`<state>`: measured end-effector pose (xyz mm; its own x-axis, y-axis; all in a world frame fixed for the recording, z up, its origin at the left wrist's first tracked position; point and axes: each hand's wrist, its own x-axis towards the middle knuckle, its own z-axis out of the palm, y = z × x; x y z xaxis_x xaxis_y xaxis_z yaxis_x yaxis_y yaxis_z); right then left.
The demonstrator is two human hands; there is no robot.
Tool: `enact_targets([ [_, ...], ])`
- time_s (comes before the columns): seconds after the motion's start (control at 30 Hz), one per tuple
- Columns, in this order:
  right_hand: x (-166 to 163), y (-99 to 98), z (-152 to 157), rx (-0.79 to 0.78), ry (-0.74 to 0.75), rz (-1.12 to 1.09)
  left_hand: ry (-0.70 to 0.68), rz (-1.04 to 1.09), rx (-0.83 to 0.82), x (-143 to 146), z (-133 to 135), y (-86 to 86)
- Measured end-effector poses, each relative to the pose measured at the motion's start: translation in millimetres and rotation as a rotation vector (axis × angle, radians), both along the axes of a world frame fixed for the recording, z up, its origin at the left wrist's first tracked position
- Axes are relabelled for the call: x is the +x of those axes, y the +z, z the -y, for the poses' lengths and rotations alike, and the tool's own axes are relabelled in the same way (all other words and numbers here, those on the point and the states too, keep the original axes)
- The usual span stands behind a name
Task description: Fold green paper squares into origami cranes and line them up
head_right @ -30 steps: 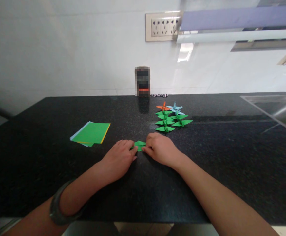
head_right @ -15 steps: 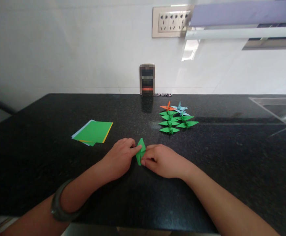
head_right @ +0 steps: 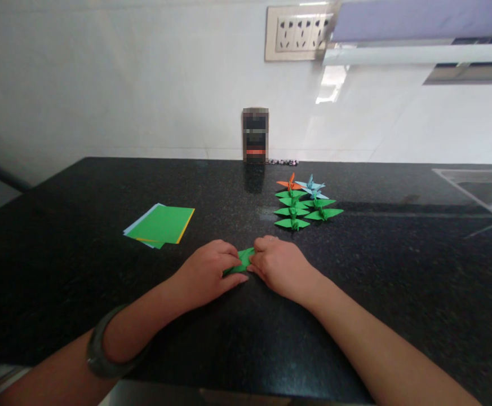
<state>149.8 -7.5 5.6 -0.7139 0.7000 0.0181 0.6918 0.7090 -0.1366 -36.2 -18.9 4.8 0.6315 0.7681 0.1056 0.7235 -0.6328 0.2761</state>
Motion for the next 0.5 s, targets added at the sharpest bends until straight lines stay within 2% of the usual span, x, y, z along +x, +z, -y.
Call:
enact_targets([
  [0.1, -5, -1.0, 1, 0.023, 0.003, 0.015, -0.023, -0.066, -0.038, -2, -1, 1.0],
  [0.27, -4, -4.6, -1, -0.003, 0.082, -0.126, -0.031, -0.054, -0.048, -7, -6, -0.5],
  [0.43, -3, -9.8, -4, -0.038, 0.084, -0.223, 0.098, 0.041, -0.099, -7, -7, -2.0],
  [0.5, -4, -11.1, -5, -0.067, 0.076, -0.269, 0.108, 0.087, -0.119, -6, -6, -2.0],
])
